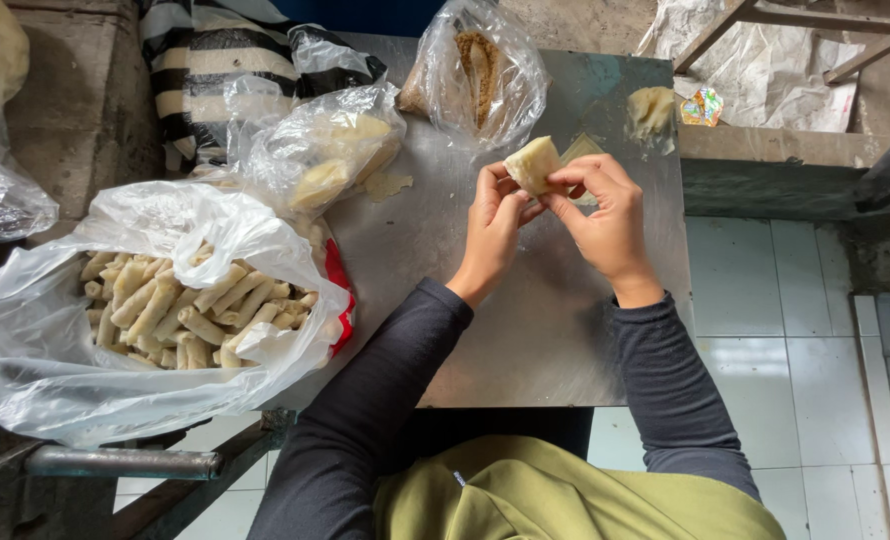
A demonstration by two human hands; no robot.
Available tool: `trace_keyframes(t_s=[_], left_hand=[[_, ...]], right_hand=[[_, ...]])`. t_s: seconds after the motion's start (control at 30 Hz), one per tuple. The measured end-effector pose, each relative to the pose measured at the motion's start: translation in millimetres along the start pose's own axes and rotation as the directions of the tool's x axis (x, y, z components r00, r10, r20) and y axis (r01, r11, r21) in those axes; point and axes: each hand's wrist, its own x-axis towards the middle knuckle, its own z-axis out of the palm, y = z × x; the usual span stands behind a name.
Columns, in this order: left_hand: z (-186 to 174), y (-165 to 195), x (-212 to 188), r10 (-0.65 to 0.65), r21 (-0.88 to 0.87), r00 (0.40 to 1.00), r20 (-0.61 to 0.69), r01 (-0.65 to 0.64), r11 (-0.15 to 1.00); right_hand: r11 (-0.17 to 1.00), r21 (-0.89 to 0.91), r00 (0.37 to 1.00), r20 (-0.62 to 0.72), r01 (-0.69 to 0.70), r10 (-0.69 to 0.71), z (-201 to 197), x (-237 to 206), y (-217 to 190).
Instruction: The person takes thin dough wrapper sheets from the table, spoons brown filling from a plastic bag onto a wrapper, folds the wrapper over the filling, and rolls it into a cylinder, placing finished rolls into a large plastic bag. They also pinch off pieces from a dough ball and flatten wrappers by hand before filling.
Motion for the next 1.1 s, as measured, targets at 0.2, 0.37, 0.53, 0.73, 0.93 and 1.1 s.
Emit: trace_keyframes(t_s=[0.2, 0.37, 0.53, 0.73, 0.93, 1.1], left_hand=[[3.4, 8.9, -0.6, 0.052, 0.209, 0.999, -0.002, -0.051, 0.977], [10.1, 18.5, -1.7, 0.063, 0.319, 0.998, -0.012, -0.056, 0.946], [14.4, 32.9, -6.6, 0.111, 0.496, 0.993, -0.03, -0.081, 0.865], [21.3, 45.1, -16.4, 0.239, 0.795, 0.97, 0.053, -0.186, 0.578], [9.0, 28.3, -9.8, 0.15, 0.621, 0.985, -0.082, -0.068, 0.781], [-7.1, 8.9, 1.7, 0.061, 0.246, 0.978, -0.2, -0.01, 0.969]], right_hand=[[0.938, 0.306, 0.984, 0.118, -0.165, 0.135, -4.0, -2.5, 21.7], [0.881, 0.413, 0.971, 0.151, -0.232, 0.185, -2.5, -6.6, 32.7], [0.808, 0.47, 0.935, 0.185, -0.356, 0.304, 0.6, -8.9, 33.4], [0.817, 0.449, 0.933, 0.187, -0.361, 0.309, 8.8, -13.9, 34.3], [0.46, 0.729, 0.819, 0.243, -0.508, 0.519, -7.4, -10.0, 54.4], [0.666, 0.675, 0.84, -0.127, -0.317, 0.528, -27.2, -4.0, 60.0]])
